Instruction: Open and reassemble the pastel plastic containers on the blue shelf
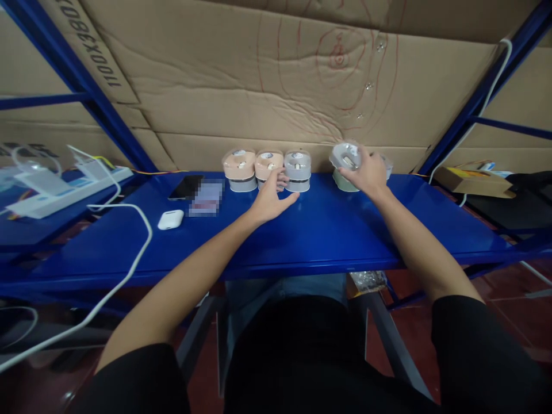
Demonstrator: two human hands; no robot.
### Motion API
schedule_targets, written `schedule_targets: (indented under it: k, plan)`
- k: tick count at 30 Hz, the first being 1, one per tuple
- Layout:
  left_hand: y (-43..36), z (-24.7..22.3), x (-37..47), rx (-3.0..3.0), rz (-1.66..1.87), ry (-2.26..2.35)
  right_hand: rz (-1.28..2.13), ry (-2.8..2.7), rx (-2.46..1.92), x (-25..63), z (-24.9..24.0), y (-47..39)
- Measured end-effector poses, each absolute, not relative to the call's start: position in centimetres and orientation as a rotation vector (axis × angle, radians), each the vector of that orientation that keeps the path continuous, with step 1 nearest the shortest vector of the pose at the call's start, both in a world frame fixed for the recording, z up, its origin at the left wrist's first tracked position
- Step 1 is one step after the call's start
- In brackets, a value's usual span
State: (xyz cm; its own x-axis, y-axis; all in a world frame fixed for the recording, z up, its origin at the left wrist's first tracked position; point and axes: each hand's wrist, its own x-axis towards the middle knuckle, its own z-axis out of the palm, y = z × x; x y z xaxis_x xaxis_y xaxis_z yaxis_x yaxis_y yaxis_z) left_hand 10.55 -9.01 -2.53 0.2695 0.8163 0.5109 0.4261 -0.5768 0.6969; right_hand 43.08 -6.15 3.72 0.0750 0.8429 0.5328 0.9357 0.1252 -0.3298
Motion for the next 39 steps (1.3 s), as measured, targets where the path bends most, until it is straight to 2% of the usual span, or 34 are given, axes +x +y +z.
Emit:
schedule_targets:
  k: [8, 14, 18, 24, 30, 35, 39]
  plan:
    - [-9.4, -2.8, 10.7, 2.233, 1.111, 1.107, -0.417, -1.638, -2.098, 40.7, 2.3, -2.0]
    - [-9.4, -3.2, 10.6, 2.274, 1.069, 1.121, -0.659, -1.712, -1.977, 41.4, 1.4, -1.5]
    - [-9.3, -3.3, 10.6, 2.295, 1.073, 1.115, -0.607, -1.818, -1.803, 41.4, 1.8, -2.0]
    - [-8.8, -3.3, 10.5, 2.322, 1.257, 1.081, -0.433, -2.374, -1.316, 36.2, 2.1, -1.3]
    - [-8.5, -2.9, 10.2, 2.315, 1.412, 1.082, -0.426, -2.465, -1.318, 31.1, 1.5, -1.0]
    - [-8.7, -2.5, 10.0, 2.347, 1.485, 1.107, -0.467, -2.462, -1.246, 33.5, 1.1, -4.3]
    - [-8.2, -2.5, 9.8, 2.278, 1.528, 1.131, -0.275, -2.272, -1.134, 37.9, 1.6, -6.9]
